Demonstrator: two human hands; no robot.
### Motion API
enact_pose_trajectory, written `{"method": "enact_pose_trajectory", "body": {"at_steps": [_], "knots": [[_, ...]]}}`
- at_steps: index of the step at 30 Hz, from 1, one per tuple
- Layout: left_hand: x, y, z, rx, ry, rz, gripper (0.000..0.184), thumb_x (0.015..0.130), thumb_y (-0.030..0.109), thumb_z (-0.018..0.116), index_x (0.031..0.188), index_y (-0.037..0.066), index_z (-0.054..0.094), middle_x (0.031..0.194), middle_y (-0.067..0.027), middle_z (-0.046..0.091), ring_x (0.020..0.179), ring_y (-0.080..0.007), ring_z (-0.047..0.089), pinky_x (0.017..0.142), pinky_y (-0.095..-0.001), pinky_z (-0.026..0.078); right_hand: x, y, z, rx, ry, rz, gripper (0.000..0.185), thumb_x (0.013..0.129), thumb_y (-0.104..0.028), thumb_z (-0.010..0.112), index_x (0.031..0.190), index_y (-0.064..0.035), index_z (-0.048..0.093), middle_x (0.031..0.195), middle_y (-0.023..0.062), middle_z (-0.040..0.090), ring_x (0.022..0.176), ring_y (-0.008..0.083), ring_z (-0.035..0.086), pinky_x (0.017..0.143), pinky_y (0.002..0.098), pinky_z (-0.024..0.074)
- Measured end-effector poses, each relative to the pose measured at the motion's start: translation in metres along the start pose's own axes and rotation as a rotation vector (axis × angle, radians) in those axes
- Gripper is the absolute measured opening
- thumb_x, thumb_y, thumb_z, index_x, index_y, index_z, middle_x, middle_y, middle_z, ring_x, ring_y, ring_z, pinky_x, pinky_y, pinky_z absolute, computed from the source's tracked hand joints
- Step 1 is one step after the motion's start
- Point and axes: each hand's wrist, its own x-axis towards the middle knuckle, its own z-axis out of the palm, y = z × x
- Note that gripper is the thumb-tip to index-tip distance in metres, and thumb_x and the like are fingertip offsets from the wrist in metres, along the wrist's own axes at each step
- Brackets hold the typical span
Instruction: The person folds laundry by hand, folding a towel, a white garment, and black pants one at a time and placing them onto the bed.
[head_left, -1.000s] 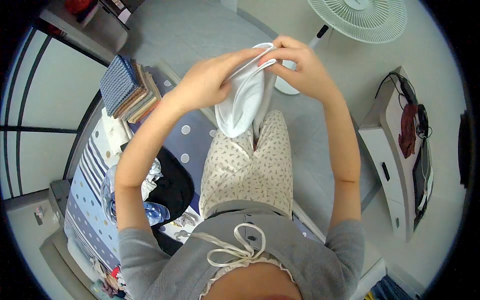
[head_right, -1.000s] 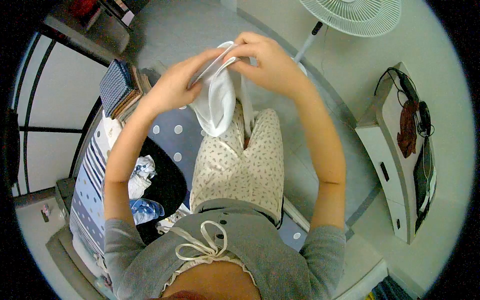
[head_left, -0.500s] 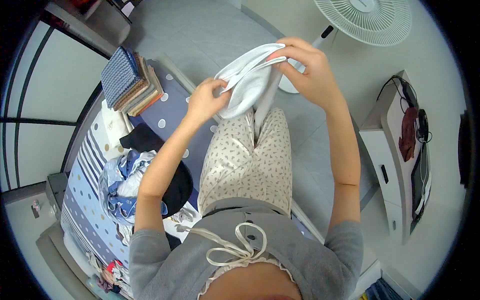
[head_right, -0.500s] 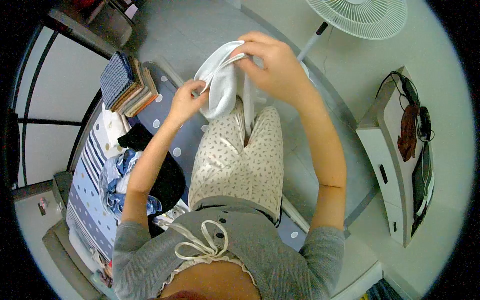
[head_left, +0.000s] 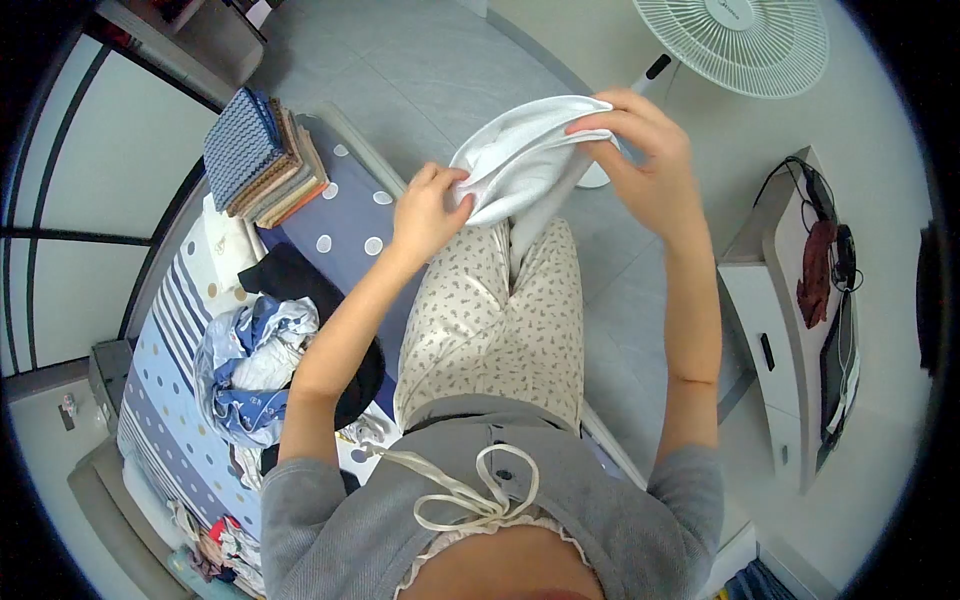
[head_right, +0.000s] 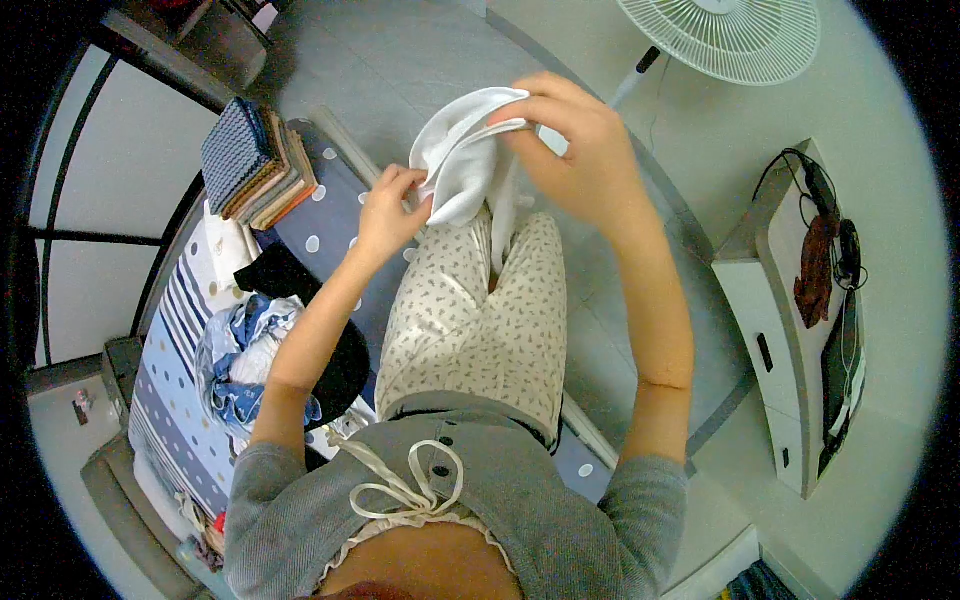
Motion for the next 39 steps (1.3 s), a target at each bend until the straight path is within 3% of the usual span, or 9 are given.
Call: {"method": "enact_pose_trajectory", "body": {"at_steps": [2,5,9,12,15,18,26,34,39], "knots": [[-0.007,0.001,0.004,-0.216,0.007,-0.052,0.031,0.065,0.010,0.066,0.092,0.003,0.053,0.089,-0.0113,0.052,0.087,-0.0248,0.052,0.074,-0.0327,0.043,-0.005,-0.003,-0.003,-0.007,0.030,0.026,0.014,0.071,-0.001,0.059,0.084,-0.0047,0.063,0.087,0.0083,0.059,0.078,0.0193,0.058,0.069,0.0262,0.0448],[-0.021,0.006,0.011,-0.193,0.164,0.355,0.032,0.064,0.009,0.064,0.092,0.005,0.049,0.096,-0.0092,0.052,0.090,-0.0273,0.052,0.074,-0.0338,0.043,-0.010,-0.004,-0.008,0.045,0.038,0.079,0.016,0.070,0.002,0.059,0.084,-0.0045,0.063,0.087,0.0075,0.059,0.078,0.0185,0.058,0.069,0.0257,0.0449],[-0.023,0.013,0.015,-0.003,0.158,0.409,0.029,0.062,0.011,0.067,0.089,0.010,0.057,0.097,-0.0069,0.051,0.089,-0.0261,0.051,0.073,-0.0343,0.042,-0.012,-0.006,-0.008,0.068,0.016,0.095,0.016,0.071,0.004,0.058,0.084,-0.0044,0.063,0.087,0.0067,0.059,0.078,0.0174,0.058,0.068,0.0253,0.0449],[-0.028,0.010,0.020,0.017,0.188,0.243,0.027,0.061,0.011,0.070,0.087,0.013,0.062,0.095,-0.0089,0.050,0.089,-0.0279,0.049,0.072,-0.0341,0.042,-0.014,-0.005,-0.009,0.048,0.010,0.073,0.016,0.070,0.004,0.059,0.083,-0.0041,0.063,0.087,0.0065,0.059,0.078,0.0170,0.057,0.068,0.0253,0.0448],[-0.024,0.003,0.018,0.137,0.224,0.502,0.029,0.060,0.013,0.070,0.088,0.013,0.062,0.092,-0.0088,0.049,0.085,-0.0268,0.048,0.070,-0.0355,0.042,-0.016,-0.007,-0.011,0.038,0.012,0.081,0.016,0.070,0.004,0.059,0.083,-0.0039,0.063,0.087,0.0066,0.059,0.078,0.0171,0.057,0.068,0.0255,0.0450],[-0.024,0.005,0.020,0.193,0.215,0.434,0.022,0.061,0.014,0.066,0.083,0.014,0.062,0.091,-0.0073,0.049,0.084,-0.0257,0.048,0.070,-0.0352,0.040,-0.017,-0.008,-0.012,0.040,0.019,0.095,0.017,0.069,0.005,0.059,0.083,-0.0040,0.063,0.087,0.0068,0.059,0.078,0.0175,0.057,0.068,0.0256,0.0451],[-0.022,-0.018,0.008,0.401,0.047,0.461,0.018,0.063,0.014,0.063,0.081,0.012,0.063,0.086,-0.0027,0.050,0.084,-0.0209,0.047,0.070,-0.0333,0.039,-0.025,0.003,-0.018,0.017,0.038,0.145,0.016,0.069,0.002,0.059,0.084,-0.0040,0.064,0.089,0.0076,0.059,0.082,0.0176,0.056,0.072,0.0268,0.0434],[-0.004,0.051,-0.146,0.543,-0.243,0.697,0.018,0.058,0.012,0.061,0.076,0.007,0.062,0.081,-0.0026,0.050,0.082,-0.0182,0.048,0.068,-0.0289,0.039,-0.032,0.015,-0.041,0.034,0.093,0.259,0.015,0.071,0.000,0.058,0.085,-0.0011,0.063,0.090,0.0077,0.058,0.084,0.0170,0.055,0.074,0.0255,0.0416],[-0.008,0.075,-0.186,0.566,-0.448,0.746,0.015,0.056,0.013,0.063,0.069,0.007,0.061,0.076,-0.0023,0.050,0.078,-0.0185,0.049,0.066,-0.0299,0.040,-0.023,0.017,-0.030,0.122,0.022,0.245,0.013,0.072,-0.001,0.057,0.085,0.0002,0.062,0.089,0.0073,0.058,0.083,0.0164,0.054,0.073,0.0251,0.0416]]}}
